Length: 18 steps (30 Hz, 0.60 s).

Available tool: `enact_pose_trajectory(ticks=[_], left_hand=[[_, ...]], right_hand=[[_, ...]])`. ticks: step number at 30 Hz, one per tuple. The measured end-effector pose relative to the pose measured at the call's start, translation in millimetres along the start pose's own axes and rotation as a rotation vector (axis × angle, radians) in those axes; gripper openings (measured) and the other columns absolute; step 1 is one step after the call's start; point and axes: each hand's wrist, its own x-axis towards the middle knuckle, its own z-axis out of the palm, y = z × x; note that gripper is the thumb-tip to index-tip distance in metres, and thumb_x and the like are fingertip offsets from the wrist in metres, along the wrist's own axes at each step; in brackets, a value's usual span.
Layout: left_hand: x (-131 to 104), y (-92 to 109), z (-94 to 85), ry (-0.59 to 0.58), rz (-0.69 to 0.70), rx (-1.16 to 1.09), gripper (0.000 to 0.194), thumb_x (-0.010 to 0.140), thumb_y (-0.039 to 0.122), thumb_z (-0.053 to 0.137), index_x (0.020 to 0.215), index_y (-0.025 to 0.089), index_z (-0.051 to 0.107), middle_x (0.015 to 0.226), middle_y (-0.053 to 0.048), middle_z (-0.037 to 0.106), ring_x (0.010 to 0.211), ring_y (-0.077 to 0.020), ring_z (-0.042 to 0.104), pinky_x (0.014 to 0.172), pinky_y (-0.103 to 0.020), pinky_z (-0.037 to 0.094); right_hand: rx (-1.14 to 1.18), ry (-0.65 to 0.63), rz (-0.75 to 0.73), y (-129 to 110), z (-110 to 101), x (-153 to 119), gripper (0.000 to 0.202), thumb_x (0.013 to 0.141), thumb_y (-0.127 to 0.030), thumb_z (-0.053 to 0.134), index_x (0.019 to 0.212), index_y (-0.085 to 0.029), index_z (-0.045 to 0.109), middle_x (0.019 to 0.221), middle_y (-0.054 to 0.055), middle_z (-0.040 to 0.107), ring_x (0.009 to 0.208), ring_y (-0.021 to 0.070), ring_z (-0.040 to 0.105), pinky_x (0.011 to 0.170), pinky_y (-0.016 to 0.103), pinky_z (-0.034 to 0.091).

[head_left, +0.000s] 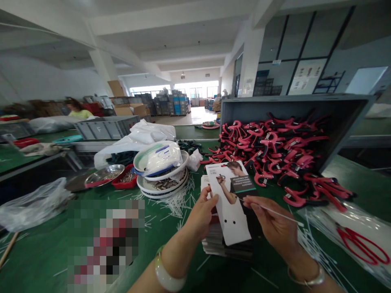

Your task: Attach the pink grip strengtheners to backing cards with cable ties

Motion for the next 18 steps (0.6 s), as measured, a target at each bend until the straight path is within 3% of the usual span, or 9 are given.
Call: enact_pose_trajectory(ticks=[4, 10, 15, 18], left_hand=[[-6, 5, -2.5, -0.003, 0.005, 0.016, 0.049, 0.072, 0.037, 0.064, 0.116, 0.027, 0.043, 0.081, 0.000, 0.062, 0.067, -0.0165, 0.061, 0.055, -0.026, 0.049], [-7, 3, -4.0, -0.062, 0.048, 0.008, 0.044, 0.075, 0.040, 0.062, 0.113, 0.026, 0.043, 0.076, 0.001, 0.061, 0.062, -0.0151, 0.059, 0.053, -0.025, 0.047], [-4, -4, 8.0, -0.032, -0.005, -0.117, 0.039, 0.075, 0.039, 0.061, 0.108, 0.023, 0.048, 0.074, 0.002, 0.061, 0.062, -0.0142, 0.059, 0.058, -0.025, 0.046], [0, -11, 17.9, -0.050, -0.050, -0.139, 0.037, 0.072, 0.026, 0.061, 0.107, 0.019, 0.054, 0.074, 0.000, 0.063, 0.063, -0.0153, 0.060, 0.059, -0.025, 0.046]], right_hand=[[-0.043, -0.050, -0.126, 0, -1, 1, 0.021, 0.084, -0.015, 0.057, 0.099, -0.027, 0.066, 0.089, 0.001, 0.072, 0.080, 0.0167, 0.068, 0.072, 0.031, 0.057], [-0.081, -0.084, -0.178, 0, 2, 7, 0.022, 0.086, -0.017, 0.055, 0.102, -0.027, 0.066, 0.094, 0.003, 0.071, 0.085, 0.0170, 0.067, 0.075, 0.031, 0.056], [-0.193, -0.136, -0.287, 10, 13, 15, 0.025, 0.088, -0.020, 0.049, 0.103, -0.026, 0.068, 0.088, 0.006, 0.069, 0.082, 0.0175, 0.064, 0.069, 0.031, 0.055], [-0.201, -0.159, -0.318, 19, 22, 13, 0.027, 0.089, -0.019, 0.047, 0.105, -0.025, 0.067, 0.084, 0.006, 0.068, 0.078, 0.0164, 0.063, 0.067, 0.029, 0.055]])
